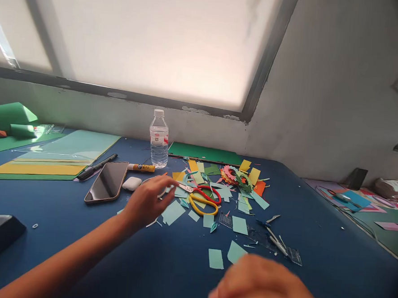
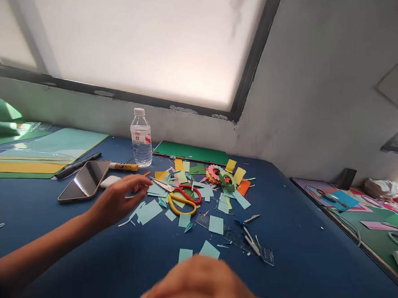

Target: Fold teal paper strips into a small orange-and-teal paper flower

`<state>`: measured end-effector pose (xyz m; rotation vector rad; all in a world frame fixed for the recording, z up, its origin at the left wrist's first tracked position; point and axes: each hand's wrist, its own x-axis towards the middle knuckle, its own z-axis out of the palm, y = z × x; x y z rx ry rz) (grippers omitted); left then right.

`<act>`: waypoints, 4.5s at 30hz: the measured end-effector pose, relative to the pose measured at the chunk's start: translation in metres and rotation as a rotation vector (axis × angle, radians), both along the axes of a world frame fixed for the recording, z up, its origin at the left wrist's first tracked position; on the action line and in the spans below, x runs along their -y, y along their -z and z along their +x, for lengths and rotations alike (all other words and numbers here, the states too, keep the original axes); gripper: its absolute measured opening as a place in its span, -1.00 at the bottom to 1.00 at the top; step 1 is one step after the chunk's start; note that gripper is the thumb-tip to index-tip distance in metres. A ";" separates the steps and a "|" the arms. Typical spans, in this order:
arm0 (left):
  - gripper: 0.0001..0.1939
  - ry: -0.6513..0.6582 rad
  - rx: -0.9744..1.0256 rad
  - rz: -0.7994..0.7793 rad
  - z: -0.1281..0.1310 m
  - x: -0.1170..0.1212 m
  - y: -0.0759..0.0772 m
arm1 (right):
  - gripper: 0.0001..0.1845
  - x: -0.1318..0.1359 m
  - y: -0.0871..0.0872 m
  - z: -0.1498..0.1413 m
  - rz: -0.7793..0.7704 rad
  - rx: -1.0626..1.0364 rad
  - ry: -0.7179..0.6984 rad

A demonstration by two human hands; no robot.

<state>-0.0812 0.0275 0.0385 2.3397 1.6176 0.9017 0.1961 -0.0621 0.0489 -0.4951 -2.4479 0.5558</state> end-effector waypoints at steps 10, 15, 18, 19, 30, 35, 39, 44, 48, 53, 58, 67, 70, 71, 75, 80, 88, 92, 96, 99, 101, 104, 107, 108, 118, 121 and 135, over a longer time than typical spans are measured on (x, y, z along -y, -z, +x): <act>-0.84 0.235 -0.130 -0.325 0.090 0.014 0.036 | -0.79 -0.086 0.045 0.029 -0.066 0.260 0.446; -0.88 0.245 -0.117 -0.369 0.089 0.012 0.035 | -0.76 -0.087 0.031 0.041 -0.134 0.322 0.527; -0.89 0.252 -0.092 -0.406 0.086 0.014 0.031 | -0.73 -0.095 0.027 0.053 -0.200 0.358 0.579; -0.87 0.255 -0.080 -0.418 0.085 0.014 0.030 | -0.72 -0.096 0.028 0.056 -0.222 0.368 0.575; -0.75 0.173 -0.020 -0.450 0.071 0.029 0.021 | -0.72 -0.090 0.037 0.051 -0.308 0.364 0.510; -0.73 0.110 -0.056 -0.422 0.056 0.023 0.014 | -0.78 -0.100 0.035 0.052 -0.297 0.328 0.597; -0.75 0.094 -0.043 -0.409 0.049 0.016 0.017 | -0.75 -0.100 0.029 0.034 -0.202 0.277 0.661; -0.71 0.076 0.043 -0.383 0.049 0.020 0.025 | -0.80 -0.092 0.033 -0.014 -0.233 0.268 0.636; -0.73 0.023 0.119 -0.366 0.051 0.026 0.026 | -0.90 -0.095 0.042 -0.035 -0.365 0.234 0.612; -0.72 0.037 0.266 -0.402 0.058 0.032 0.021 | -0.87 -0.087 0.034 -0.033 -0.482 0.064 0.450; -0.73 0.177 0.581 -0.627 0.066 0.040 0.014 | -0.78 -0.065 0.027 -0.025 -0.599 -0.099 0.328; -0.72 0.177 0.866 -0.866 0.072 0.049 0.008 | -0.87 -0.057 0.043 -0.012 0.013 -0.280 0.175; -0.73 0.171 0.778 -0.824 0.073 0.052 0.008 | -0.89 -0.055 0.042 -0.012 -0.045 -0.310 0.186; -0.73 0.167 0.758 -0.806 0.074 0.054 0.007 | -0.88 -0.054 0.041 -0.013 -0.099 -0.315 0.193; -0.72 0.190 0.710 -0.787 0.075 0.058 0.007 | -0.86 -0.047 0.034 -0.015 -0.393 -0.325 0.249; -0.74 0.259 0.684 -0.816 0.075 0.061 0.008 | -0.79 -0.043 0.032 -0.016 -0.714 -0.347 0.364; -0.79 0.278 0.676 -0.818 0.078 0.059 0.010 | -0.78 -0.045 0.035 -0.015 -0.843 -0.384 0.323; -0.74 0.220 0.736 -0.860 0.079 0.058 0.012 | -0.74 -0.045 0.035 -0.016 -0.800 -0.361 0.342; -0.75 0.207 0.740 -0.860 0.080 0.056 0.012 | -0.71 -0.044 0.035 -0.015 -0.781 -0.323 0.356; -0.75 0.203 0.737 -0.867 0.081 0.056 0.011 | -0.70 -0.043 0.035 -0.015 -0.771 -0.318 0.350; -0.74 0.201 0.738 -0.876 0.081 0.056 0.010 | -0.69 -0.043 0.035 -0.015 -0.776 -0.316 0.353; -0.74 0.205 0.728 -0.889 0.081 0.057 0.009 | -0.69 -0.043 0.034 -0.015 -0.797 -0.308 0.366; -0.76 0.215 0.724 -0.880 0.080 0.058 0.010 | -0.70 -0.043 0.032 -0.014 -0.821 -0.298 0.359; -0.77 0.217 0.725 -0.870 0.079 0.058 0.011 | -0.71 -0.043 0.032 -0.014 -0.827 -0.290 0.352; -0.78 0.255 0.719 -0.787 0.077 0.060 0.015 | -0.68 -0.046 0.034 -0.011 -0.999 -0.201 0.297; -0.81 0.272 0.637 -0.731 0.076 0.061 0.016 | -0.66 -0.048 0.034 -0.010 -1.099 -0.220 0.257; -0.78 0.290 0.475 -0.616 0.070 0.055 0.018 | -0.82 -0.050 0.038 -0.010 -0.546 -0.133 0.286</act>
